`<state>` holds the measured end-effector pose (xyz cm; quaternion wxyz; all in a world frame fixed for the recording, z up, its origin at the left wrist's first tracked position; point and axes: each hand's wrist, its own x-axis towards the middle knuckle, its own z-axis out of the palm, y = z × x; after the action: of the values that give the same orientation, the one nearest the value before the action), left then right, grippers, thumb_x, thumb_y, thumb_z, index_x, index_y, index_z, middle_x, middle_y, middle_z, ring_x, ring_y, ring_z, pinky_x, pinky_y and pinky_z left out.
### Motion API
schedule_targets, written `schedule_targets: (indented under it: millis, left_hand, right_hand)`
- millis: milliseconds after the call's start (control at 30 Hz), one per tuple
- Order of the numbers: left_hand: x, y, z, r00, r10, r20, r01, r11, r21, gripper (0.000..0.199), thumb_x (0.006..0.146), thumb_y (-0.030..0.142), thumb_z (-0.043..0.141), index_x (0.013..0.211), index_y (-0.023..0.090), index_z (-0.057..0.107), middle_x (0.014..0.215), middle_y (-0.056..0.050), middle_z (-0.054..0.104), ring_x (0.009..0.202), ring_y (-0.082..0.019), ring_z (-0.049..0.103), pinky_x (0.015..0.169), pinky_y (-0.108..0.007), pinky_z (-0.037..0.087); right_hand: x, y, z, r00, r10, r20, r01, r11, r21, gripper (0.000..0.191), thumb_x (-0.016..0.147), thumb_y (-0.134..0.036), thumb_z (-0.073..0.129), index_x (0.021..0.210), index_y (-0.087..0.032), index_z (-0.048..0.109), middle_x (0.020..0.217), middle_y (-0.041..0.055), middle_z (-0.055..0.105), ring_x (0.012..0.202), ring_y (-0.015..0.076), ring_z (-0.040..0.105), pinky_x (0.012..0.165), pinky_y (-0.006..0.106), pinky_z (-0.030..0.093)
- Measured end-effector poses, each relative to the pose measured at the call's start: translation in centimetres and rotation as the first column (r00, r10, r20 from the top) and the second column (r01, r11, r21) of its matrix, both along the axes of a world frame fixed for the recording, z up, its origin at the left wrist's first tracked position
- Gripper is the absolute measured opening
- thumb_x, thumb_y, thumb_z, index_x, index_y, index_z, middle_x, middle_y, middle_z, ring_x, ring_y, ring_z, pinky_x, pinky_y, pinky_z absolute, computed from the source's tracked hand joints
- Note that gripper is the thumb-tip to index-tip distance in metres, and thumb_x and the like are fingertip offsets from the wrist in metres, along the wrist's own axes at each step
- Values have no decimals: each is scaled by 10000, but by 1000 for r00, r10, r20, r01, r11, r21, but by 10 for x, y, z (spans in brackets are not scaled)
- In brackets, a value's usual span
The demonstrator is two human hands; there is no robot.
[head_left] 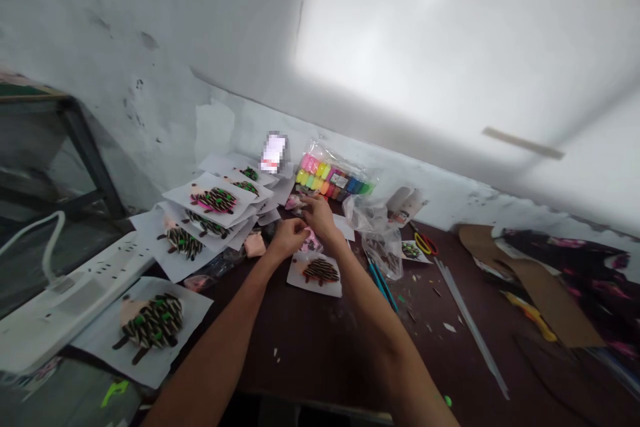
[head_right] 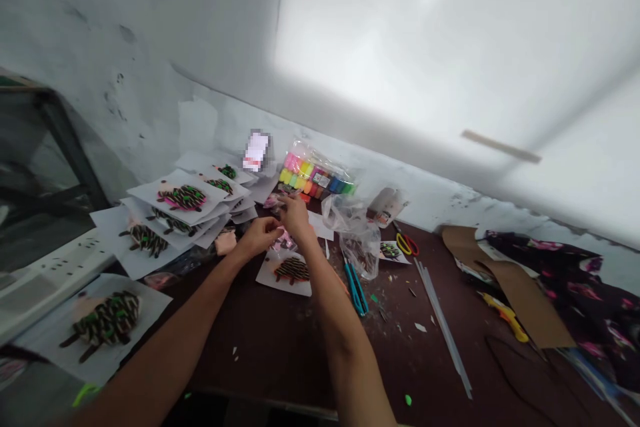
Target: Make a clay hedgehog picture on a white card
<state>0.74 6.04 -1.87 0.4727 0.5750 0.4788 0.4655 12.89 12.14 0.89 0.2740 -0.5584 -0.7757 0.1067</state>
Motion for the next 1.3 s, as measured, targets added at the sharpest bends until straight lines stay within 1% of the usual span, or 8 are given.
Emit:
schedule_targets:
  millis: [100, 300, 433, 567, 733, 867, 1100, 1300]
  left_hand:
    - [-1, 3, -3, 996, 59, -65, -60, 998, -5, 81, 739, 114, 592, 668, 153, 605, 554, 35, 583, 486, -112, 539, 501, -211, 403]
    - [2, 4, -7, 991, 110, -77, -114, 992, -49, 64, 759, 141, 577, 718, 146, 625, 558, 37, 574, 470, -99, 509, 474, -196, 391]
    - [2, 3, -6, 995, 104, 6, -104, 994, -21, 49, 730, 189, 609, 725, 151, 640, 587, 26, 596, 498, -107, 533, 469, -192, 404]
    - [1, 3, -4, 969, 162, 189, -154, 986, -61, 96, 688, 237, 646, 729, 151, 637, 629, 9, 620, 553, -126, 565, 492, -209, 443]
    - [-1, 1, 4, 861, 177, 476, -80, 973, -218, 225, 683, 287, 669, 856, 147, 642, 653, 20, 630, 523, -108, 568, 482, -211, 466]
    - [-1, 0, 2, 819, 145, 555, -38, 979, -199, 360, 620, 368, 761, 864, 137, 636, 658, 21, 627, 516, -98, 555, 480, -215, 472]
    - [4, 12, -15, 862, 169, 478, -171, 984, -40, 408, 670, 345, 740, 1002, 135, 627, 955, -81, 723, 861, -187, 680, 785, -300, 561]
    - [7, 18, -25, 963, 270, 23, -268, 938, 220, 475, 771, 110, 544, 1242, 118, 605, 1362, -171, 598, 1368, -291, 469, 1168, -460, 346]
  right_hand:
    - [-22, 16, -2, 984, -61, 167, 64, 998, -9, 460, 789, -110, 636, 1229, -222, 710, 1328, 113, 636, 1190, 246, 588, 1022, 335, 433]
    - [-17, 25, 1, 966, -113, 233, 129, 990, -55, 193, 876, -212, 603, 943, -194, 783, 976, 91, 755, 1006, 220, 642, 920, 296, 443]
    - [10, 14, 5, 982, -120, -147, 112, 992, -64, 212, 882, -320, 582, 840, -179, 734, 825, 30, 728, 809, 163, 622, 772, 244, 461]
    - [29, -6, 10, 871, -86, -483, -26, 975, -221, 234, 843, -345, 583, 685, -176, 622, 673, -2, 654, 649, 128, 581, 650, 224, 448]
    - [40, -43, 13, 807, -67, -586, -138, 945, -297, 281, 800, -426, 633, 668, -181, 594, 646, -1, 644, 606, 112, 574, 573, 206, 418]
    - [50, -69, 5, 748, -152, -646, -125, 924, -362, 316, 773, -480, 647, 694, -179, 587, 640, 5, 651, 583, 113, 593, 526, 197, 383]
    - [66, -91, -23, 633, -322, -704, 5, 911, -412, 363, 740, -530, 651, 663, -184, 576, 642, 12, 639, 528, 117, 547, 514, 232, 425]
    - [70, -95, -35, 595, -343, -726, 52, 919, -392, 298, 694, -476, 645, 701, -184, 584, 585, -16, 593, 488, 111, 510, 516, 245, 425]
